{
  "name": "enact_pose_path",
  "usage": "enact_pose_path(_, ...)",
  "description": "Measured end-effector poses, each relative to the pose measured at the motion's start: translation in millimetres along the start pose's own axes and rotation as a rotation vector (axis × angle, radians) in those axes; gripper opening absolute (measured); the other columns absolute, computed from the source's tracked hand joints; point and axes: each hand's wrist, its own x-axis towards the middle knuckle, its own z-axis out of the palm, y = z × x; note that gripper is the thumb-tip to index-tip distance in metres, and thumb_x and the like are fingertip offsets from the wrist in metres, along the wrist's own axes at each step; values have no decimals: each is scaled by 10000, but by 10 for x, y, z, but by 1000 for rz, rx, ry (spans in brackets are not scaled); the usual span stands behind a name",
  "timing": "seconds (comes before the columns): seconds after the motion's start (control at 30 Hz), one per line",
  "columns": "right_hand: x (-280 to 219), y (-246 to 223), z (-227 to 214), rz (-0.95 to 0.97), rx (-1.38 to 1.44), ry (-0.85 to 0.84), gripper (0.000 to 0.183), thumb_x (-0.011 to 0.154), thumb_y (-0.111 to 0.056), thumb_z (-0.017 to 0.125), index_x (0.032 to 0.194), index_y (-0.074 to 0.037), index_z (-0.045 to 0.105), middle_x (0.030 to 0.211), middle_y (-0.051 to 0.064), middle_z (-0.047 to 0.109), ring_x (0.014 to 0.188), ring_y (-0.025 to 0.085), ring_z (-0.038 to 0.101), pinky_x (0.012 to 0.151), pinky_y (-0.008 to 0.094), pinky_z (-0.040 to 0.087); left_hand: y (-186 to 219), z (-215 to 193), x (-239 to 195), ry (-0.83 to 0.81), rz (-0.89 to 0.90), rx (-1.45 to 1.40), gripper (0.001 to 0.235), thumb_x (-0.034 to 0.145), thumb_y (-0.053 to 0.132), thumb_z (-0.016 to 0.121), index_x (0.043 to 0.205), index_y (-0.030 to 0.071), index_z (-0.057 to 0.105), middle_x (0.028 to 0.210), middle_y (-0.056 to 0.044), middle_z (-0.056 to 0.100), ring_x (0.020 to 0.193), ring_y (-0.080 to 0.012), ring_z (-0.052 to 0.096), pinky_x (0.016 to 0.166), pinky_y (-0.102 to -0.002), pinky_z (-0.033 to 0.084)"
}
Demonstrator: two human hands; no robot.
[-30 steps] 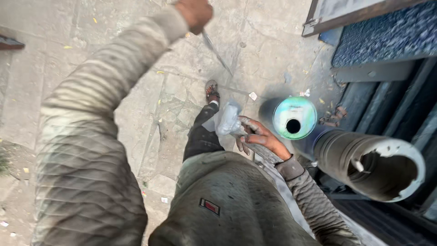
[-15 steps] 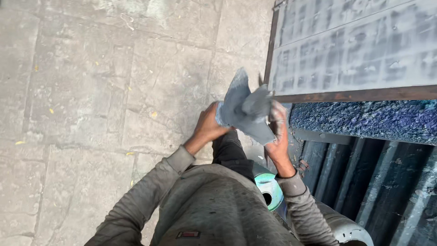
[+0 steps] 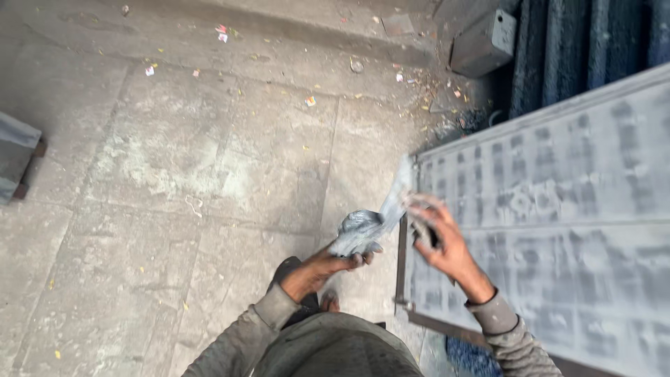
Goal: The person applies a gray putty-like substance from a plastic bag onto a large metal panel using a trowel. They spread and smooth the material across the surface, occasionally dipping the trowel into a bucket of liquid to adjust consistency.
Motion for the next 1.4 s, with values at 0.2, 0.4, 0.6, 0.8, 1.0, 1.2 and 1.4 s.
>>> enact_pose_path(0.2, 1525, 1215, -509, 254, 728, -379, 699, 834, -121, 721, 1500, -90, 510, 1565, 138, 447, 1119, 317, 727, 819, 429, 683, 969, -1504, 1438, 120, 64, 119, 543, 843, 179, 727, 1343, 16, 593, 1185, -68, 686, 1086, -140, 639, 979, -316, 496)
enact_pose_path(0.4, 3097, 2889, -144, 724, 1035, -278, 697, 854, -156, 748, 1495, -32, 506, 1397, 150, 591, 1163, 283, 653, 930, 405, 565, 2081, -2490, 3037, -117, 39, -10, 614, 792, 199, 779, 1345, 38, 567, 1232, -27, 684, 1126, -107, 644, 1019, -288, 491)
enact_pose_path(0.6, 3982, 3903, -268, 933, 788, -552, 727, 845, -189, 778, 1500, -23, 510, 1365, 85, 664, 1283, 210, 575, 1075, 366, 445, 3212, -3249, 4365, 256, -31, 249, 784, 755, 237, 825, 1446, 17, 530, 1171, -122, 693, 924, -220, 612, 800, -383, 495)
enact_pose_path(0.8, 6077, 4811, -960, 821, 344, -199, 598, 922, -266, 652, 1473, -95, 495, 1195, 73, 709, 1021, 203, 659, 900, 388, 544, 4554, -4272, 5405, 738, 424, 1520, 831, 633, 477, 936, 1223, -11, 614, 1150, -175, 608, 1143, -343, 542, 954, -498, 348)
enact_pose_path(1.0, 7894, 5250, -1155, 259, -280, -436, 360, 967, -142, 695, 1318, -178, 621, 999, 98, 719, 905, 303, 686, 850, 452, 533, 5548, -4557, 6869, 1049, 339, 1547, 715, 671, 392, 911, 1170, -6, 588, 1164, -154, 579, 1131, -329, 527, 942, -469, 342)
enact_pose_path(1.2, 9792, 5902, -1322, 365, -163, -417, 698, 807, 42, 565, 1479, -126, 480, 1127, 164, 619, 819, 393, 652, 738, 493, 531, 6299, -5190, 8259, 1154, 373, 1476, 800, 547, 379, 916, 1137, -24, 557, 1182, -202, 559, 1122, -365, 519, 911, -491, 341)
enact_pose_path(1.4, 11541, 7348, -1433, 286, -523, -511, 746, 869, -20, 598, 1574, -155, 395, 1098, 203, 586, 949, 388, 646, 789, 477, 551, 7399, -5776, 9802, 1015, 305, 1212, 776, 637, 334, 928, 1228, 1, 551, 1227, -167, 573, 1189, -346, 531, 933, -456, 358)
